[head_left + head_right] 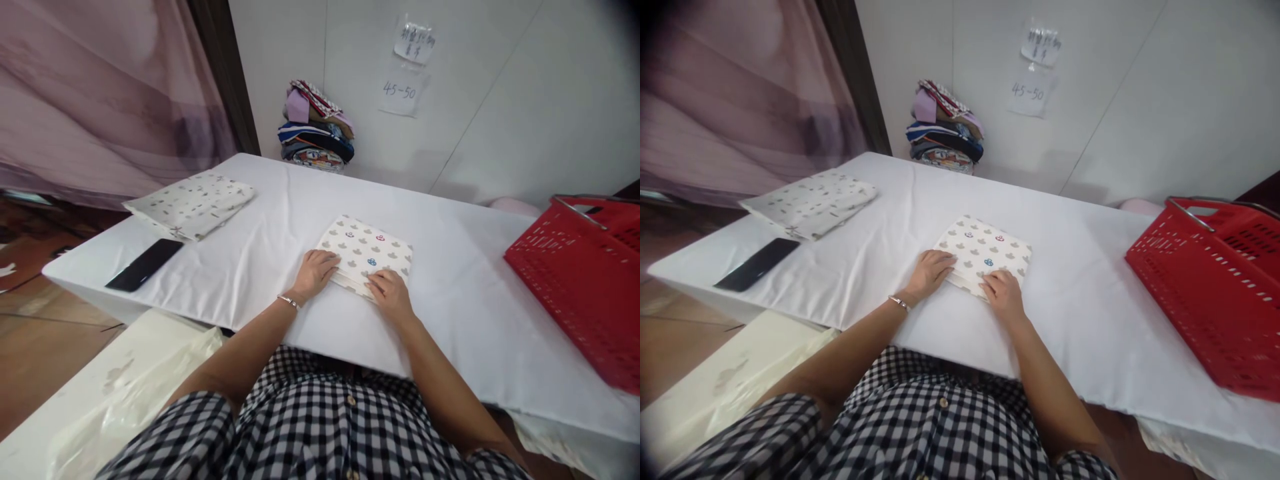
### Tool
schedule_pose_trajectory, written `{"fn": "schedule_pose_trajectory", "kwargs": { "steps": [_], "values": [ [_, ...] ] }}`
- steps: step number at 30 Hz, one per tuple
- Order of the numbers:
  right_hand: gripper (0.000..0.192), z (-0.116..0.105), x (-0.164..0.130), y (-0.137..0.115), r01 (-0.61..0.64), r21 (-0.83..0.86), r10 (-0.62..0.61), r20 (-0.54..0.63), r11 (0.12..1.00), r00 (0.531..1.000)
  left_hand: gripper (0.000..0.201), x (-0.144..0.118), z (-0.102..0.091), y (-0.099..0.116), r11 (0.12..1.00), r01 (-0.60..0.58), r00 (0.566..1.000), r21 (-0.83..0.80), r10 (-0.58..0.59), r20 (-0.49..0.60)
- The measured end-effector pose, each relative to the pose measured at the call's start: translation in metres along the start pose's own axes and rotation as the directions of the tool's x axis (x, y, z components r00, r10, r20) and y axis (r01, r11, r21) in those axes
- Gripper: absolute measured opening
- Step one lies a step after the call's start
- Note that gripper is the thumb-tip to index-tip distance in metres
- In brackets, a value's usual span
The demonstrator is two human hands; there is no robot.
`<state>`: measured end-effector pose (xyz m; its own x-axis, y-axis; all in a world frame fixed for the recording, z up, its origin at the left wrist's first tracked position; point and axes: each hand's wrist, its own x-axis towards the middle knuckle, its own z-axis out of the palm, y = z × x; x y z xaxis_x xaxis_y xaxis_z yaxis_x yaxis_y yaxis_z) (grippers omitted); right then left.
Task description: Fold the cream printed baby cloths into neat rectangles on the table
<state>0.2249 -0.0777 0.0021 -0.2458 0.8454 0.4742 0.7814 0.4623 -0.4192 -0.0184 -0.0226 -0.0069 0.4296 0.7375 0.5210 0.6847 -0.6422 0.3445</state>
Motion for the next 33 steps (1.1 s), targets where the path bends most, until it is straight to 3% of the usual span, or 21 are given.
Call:
{"fn": "schedule_pose_trajectory", "kwargs": {
  "steps": [8, 16, 25, 33],
  "values": [
    [0.025, 0.007, -0.003, -0.001, 0.008, -0.067, -0.008, -0.003, 0.998, 1.000, 0.026, 0.002, 0.000, 0.002, 0.999, -0.033, 0.998, 0.021, 0.032, 0.063],
    [0.025, 0.008, -0.005, -0.001, 0.021, -0.130, -0.022, 0.001, 0.991, 1.000, 0.026, 0.003, 0.010, 0.000, 0.997, -0.045, 0.999, 0.055, 0.043, 0.025],
    [0.027, 0.008, -0.009, 0.000, 0.025, -0.122, -0.027, -0.012, 0.992, 1.000, 0.028, 0.003, 0.009, 0.003, 0.999, -0.018, 1.000, 0.039, 0.019, -0.020],
    [0.029, 0.009, -0.012, -0.002, 0.039, -0.115, -0.042, -0.031, 0.993, 0.999, 0.026, -0.001, 0.005, 0.000, 0.998, -0.029, 1.000, -0.055, 0.029, 0.001]
  ]
}}
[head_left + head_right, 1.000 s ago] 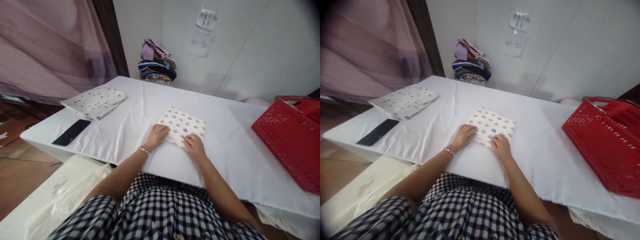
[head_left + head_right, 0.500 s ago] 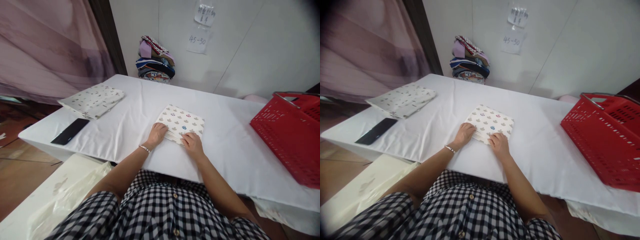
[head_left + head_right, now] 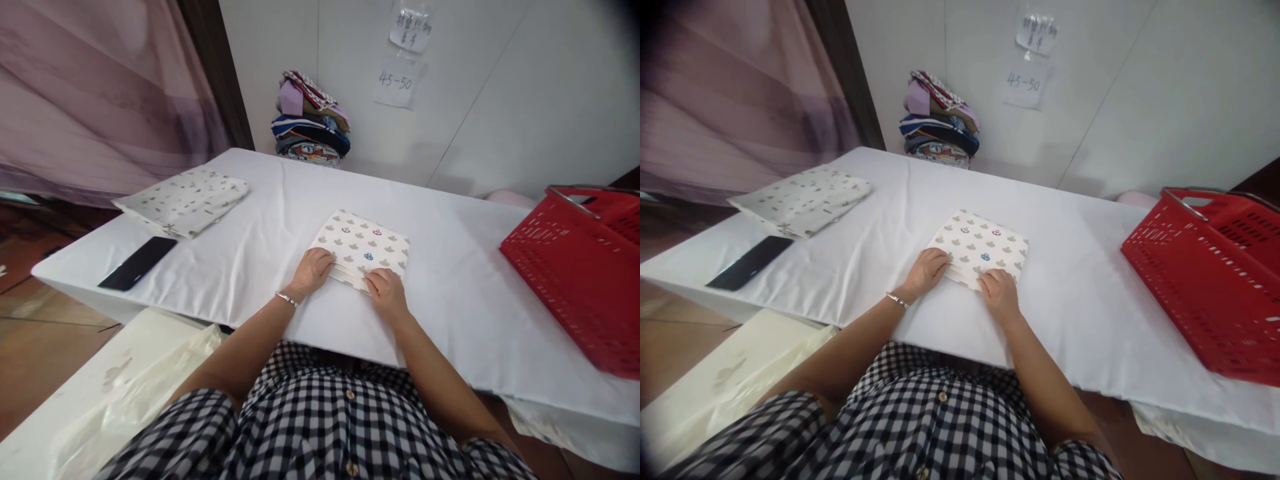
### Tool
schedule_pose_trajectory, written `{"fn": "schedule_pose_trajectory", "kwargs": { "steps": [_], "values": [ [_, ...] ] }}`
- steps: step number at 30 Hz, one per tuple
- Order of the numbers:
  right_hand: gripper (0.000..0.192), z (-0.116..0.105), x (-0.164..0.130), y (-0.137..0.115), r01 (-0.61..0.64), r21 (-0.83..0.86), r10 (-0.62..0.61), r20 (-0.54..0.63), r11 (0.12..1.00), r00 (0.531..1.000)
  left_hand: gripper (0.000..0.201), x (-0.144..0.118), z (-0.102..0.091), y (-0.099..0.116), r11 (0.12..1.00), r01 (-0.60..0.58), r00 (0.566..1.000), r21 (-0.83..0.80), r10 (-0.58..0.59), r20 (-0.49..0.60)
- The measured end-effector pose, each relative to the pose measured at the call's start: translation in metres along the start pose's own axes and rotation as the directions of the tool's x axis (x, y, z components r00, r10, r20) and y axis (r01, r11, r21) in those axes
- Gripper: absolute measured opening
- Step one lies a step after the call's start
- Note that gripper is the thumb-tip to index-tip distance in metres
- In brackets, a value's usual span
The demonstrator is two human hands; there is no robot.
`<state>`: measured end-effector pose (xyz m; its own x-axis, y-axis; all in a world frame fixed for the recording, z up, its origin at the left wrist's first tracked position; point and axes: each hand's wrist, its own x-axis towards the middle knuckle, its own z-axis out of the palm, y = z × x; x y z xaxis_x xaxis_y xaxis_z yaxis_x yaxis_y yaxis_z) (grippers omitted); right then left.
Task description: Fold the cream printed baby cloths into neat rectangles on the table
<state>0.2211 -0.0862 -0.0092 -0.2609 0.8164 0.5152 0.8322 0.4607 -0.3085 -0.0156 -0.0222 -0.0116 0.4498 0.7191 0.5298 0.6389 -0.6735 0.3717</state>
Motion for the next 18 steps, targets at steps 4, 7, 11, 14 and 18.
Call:
{"fn": "schedule_pose_trajectory", "kwargs": {
  "steps": [4, 7, 11, 14, 18],
  "values": [
    [0.028, -0.0014, 0.0015, -0.0022, -0.023, -0.017, 0.023, 0.034, 1.000, 0.999, 0.025, -0.0014, -0.0021, -0.0013, 0.999, -0.008, 1.000, -0.033, 0.009, 0.024],
    [0.028, -0.0019, 0.0036, -0.0039, -0.022, -0.040, 0.024, 0.055, 0.999, 0.998, 0.026, -0.0019, -0.0036, -0.0010, 0.999, -0.013, 0.999, -0.033, 0.015, 0.046],
    [0.028, -0.0016, 0.0072, -0.0067, -0.020, -0.096, 0.025, 0.059, 0.995, 0.998, 0.025, -0.0023, -0.0031, -0.0018, 0.998, -0.041, 0.999, -0.041, 0.042, 0.029],
    [0.028, -0.0017, 0.0081, -0.0088, -0.031, -0.127, 0.035, 0.027, 0.991, 0.999, 0.024, -0.0020, -0.0009, -0.0030, 0.998, -0.050, 0.999, -0.036, 0.051, 0.008],
    [0.027, -0.0027, 0.0048, -0.0100, 0.009, -0.114, -0.015, -0.049, 0.993, 0.999, 0.022, -0.0006, 0.0020, -0.0029, 0.999, -0.055, 0.998, -0.002, 0.055, -0.010]
  ]
}}
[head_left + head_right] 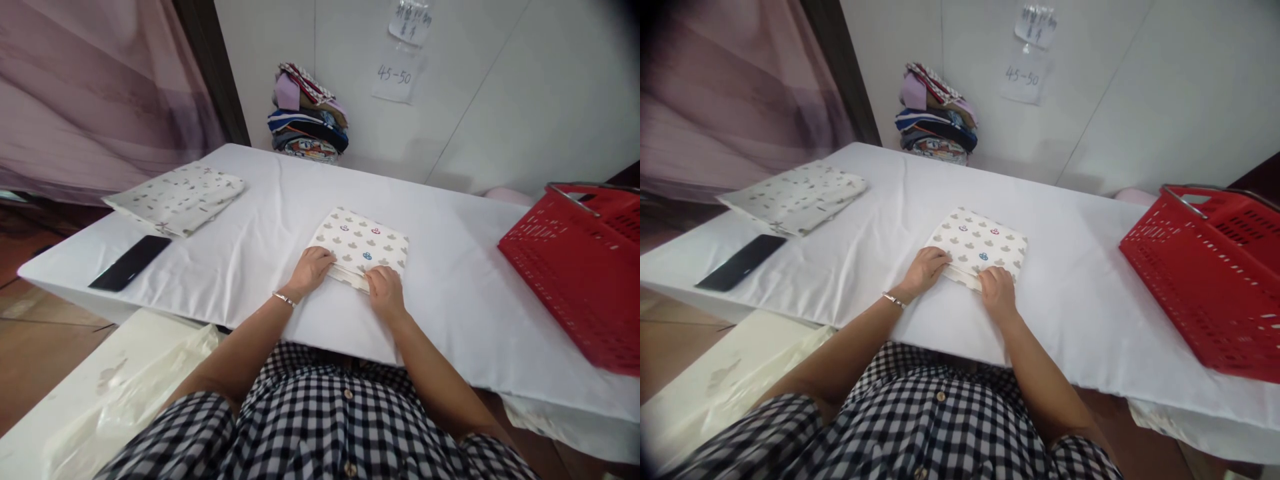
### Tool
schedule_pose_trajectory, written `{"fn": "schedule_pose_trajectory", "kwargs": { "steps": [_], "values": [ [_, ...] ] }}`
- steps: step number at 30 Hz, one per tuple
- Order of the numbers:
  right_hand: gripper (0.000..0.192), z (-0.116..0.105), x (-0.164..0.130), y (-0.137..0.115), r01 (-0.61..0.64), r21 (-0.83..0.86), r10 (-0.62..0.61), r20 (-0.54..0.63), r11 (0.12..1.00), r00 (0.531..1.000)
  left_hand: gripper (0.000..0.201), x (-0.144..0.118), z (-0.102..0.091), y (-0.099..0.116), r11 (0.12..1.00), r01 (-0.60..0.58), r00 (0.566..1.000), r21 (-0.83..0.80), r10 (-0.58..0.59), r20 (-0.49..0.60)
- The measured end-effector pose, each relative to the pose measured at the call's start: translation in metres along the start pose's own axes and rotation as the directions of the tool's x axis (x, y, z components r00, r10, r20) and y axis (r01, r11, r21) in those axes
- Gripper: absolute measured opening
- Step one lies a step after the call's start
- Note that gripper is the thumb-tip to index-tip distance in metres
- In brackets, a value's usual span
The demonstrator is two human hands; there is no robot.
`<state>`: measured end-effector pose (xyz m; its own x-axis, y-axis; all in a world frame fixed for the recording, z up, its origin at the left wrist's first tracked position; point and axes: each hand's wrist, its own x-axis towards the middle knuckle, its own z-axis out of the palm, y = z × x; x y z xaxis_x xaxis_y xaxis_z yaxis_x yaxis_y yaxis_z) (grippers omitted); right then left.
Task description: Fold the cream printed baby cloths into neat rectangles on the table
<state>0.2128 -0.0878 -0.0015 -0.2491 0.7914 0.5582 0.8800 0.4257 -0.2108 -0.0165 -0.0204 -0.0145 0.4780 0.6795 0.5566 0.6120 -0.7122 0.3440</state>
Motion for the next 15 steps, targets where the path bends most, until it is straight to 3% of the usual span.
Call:
{"fn": "schedule_pose_trajectory", "kwargs": {
  "steps": [6, 15],
  "values": [
    [0.027, 0.0001, -0.0042, 0.0004, 0.035, 0.030, -0.034, -0.029, 0.999, 0.999, 0.021, 0.0016, 0.0012, 0.0024, 0.997, -0.017, 0.999, 0.076, 0.020, -0.043],
    [0.024, 0.0000, -0.0063, 0.0037, 0.023, 0.054, -0.028, 0.087, 0.998, 0.996, 0.019, -0.0052, -0.0046, 0.0015, 0.998, -0.050, 0.999, 0.038, 0.050, -0.003]
  ]
}}
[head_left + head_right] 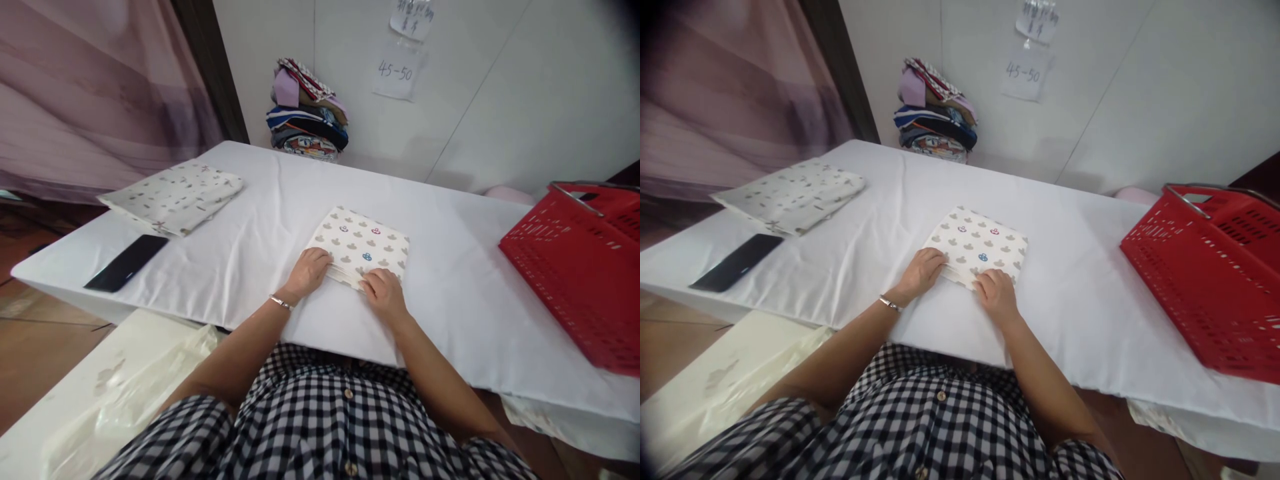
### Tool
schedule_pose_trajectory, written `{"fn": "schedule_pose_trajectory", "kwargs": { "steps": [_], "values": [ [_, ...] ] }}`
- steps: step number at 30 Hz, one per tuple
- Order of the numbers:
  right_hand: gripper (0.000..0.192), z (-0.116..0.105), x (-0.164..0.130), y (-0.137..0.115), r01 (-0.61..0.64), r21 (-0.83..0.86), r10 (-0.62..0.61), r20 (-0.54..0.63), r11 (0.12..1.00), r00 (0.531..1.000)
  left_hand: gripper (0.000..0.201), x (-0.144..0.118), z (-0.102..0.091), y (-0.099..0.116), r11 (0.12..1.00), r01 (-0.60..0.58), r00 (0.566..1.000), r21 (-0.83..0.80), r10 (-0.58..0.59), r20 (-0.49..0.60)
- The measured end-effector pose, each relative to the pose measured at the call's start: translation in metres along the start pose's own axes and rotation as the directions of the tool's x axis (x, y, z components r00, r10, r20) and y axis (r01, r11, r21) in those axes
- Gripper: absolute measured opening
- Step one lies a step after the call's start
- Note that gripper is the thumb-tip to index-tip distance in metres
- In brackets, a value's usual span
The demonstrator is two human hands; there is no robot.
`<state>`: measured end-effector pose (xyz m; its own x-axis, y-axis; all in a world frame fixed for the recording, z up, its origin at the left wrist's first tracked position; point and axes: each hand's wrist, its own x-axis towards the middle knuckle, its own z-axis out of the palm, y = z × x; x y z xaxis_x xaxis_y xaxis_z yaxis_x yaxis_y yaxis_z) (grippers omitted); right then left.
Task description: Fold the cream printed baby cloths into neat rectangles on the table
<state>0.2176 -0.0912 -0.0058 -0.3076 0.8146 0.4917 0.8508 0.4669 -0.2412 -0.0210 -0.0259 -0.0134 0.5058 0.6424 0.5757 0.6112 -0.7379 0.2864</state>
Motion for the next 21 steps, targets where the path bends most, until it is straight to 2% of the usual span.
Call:
{"fn": "schedule_pose_trajectory", "kwargs": {
  "steps": [6, 13, 21],
  "values": [
    [0.023, -0.0010, 0.0010, -0.0007, -0.027, 0.005, 0.027, 0.029, 1.000, 0.999, 0.019, 0.0007, -0.0041, -0.0007, 0.999, 0.011, 0.998, -0.043, -0.009, 0.054],
    [0.024, 0.0018, 0.0026, -0.0023, -0.029, -0.038, 0.030, 0.025, 0.999, 0.999, 0.017, 0.0035, 0.0014, -0.0013, 1.000, 0.023, 1.000, -0.020, -0.023, 0.020],
    [0.024, -0.0009, -0.0007, -0.0054, 0.016, 0.003, -0.016, -0.099, 1.000, 0.995, 0.019, 0.0034, -0.0018, 0.0034, 0.999, -0.021, 0.998, 0.038, 0.023, -0.054]
  ]
}}
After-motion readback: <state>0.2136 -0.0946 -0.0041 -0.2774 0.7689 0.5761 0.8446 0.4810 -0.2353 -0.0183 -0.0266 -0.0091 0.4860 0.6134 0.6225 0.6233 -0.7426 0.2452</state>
